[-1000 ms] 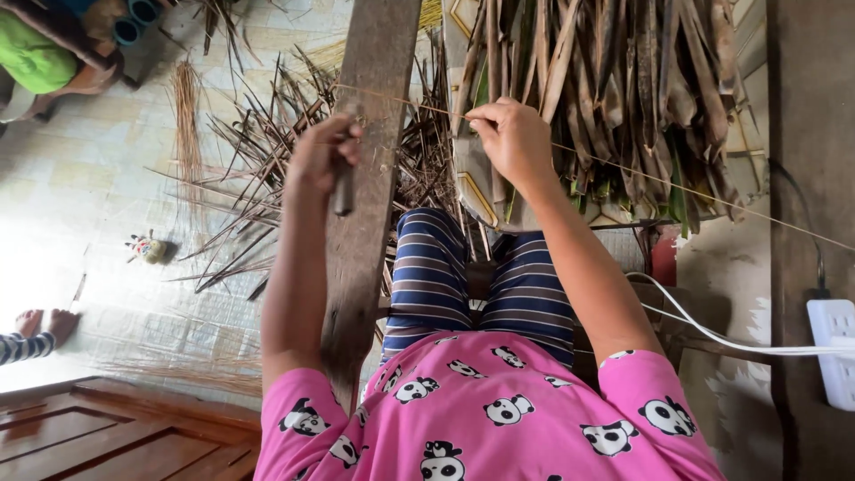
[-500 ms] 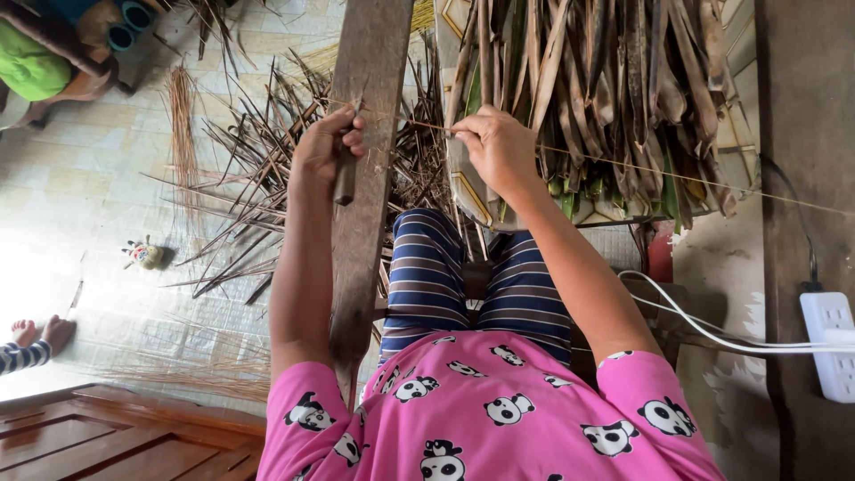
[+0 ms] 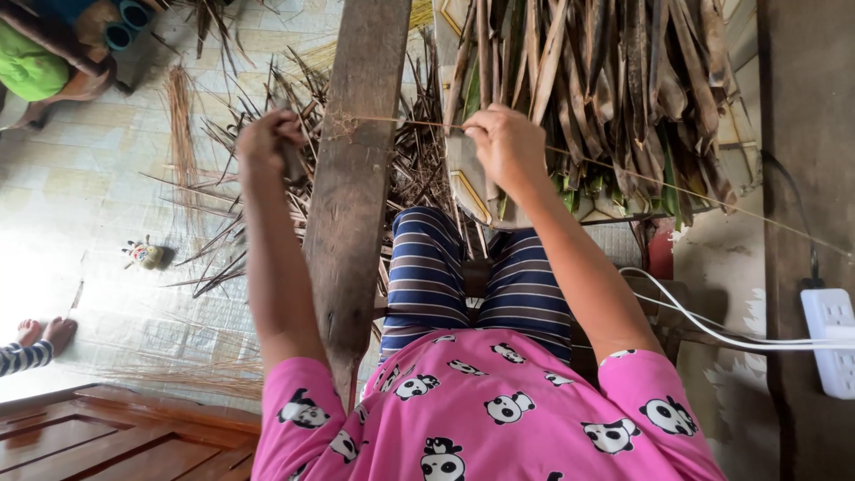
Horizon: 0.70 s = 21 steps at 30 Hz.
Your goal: Stripping the leafy part from palm fronds using a knife to collect the midribs
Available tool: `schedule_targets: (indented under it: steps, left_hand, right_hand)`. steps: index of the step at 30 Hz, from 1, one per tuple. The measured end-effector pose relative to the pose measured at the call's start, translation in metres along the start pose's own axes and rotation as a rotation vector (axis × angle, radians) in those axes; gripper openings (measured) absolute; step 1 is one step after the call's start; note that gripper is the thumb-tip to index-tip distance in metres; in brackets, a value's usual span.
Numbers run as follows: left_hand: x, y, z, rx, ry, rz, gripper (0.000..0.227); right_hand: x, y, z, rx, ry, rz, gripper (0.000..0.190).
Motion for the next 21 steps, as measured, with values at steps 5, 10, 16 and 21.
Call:
schedule_targets:
  steps: [5,10,16,21]
  left_hand:
    - [0.007,0.016,0.03,0.163,0.022,-0.104,0.037]
    - [-0.04,0.007,-0.036,0.593,0.245,-0.183,0.053]
    - [-0.13,-0.06,-0.087,0.989,0.073,-0.762,0.035]
    - [-0.14,-0.024,-0.117,1.123,0.265,-0.877,0.024]
  right_hand:
    - [-0.003,0.005,0.006,0.061,0.03,-0.041,0.005]
    - [-0.001,0.027,0.002,0.048,-0.006,0.043,0.006]
    - [0.006,0.021,-0.019,-0.051,-0.06,0.068,0.005]
    - [0.001,0.066,-0.01,0.012,-0.011,0.199,0.013]
Point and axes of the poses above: each hand's wrist, its own x-axis towards the middle knuckle, its own z-axis out of the back of the hand, y = z × x, the point moved 9 cm from there along x, towards the middle knuckle, and after that the axes turned 1 degree about -x, right-handed, at the moved point
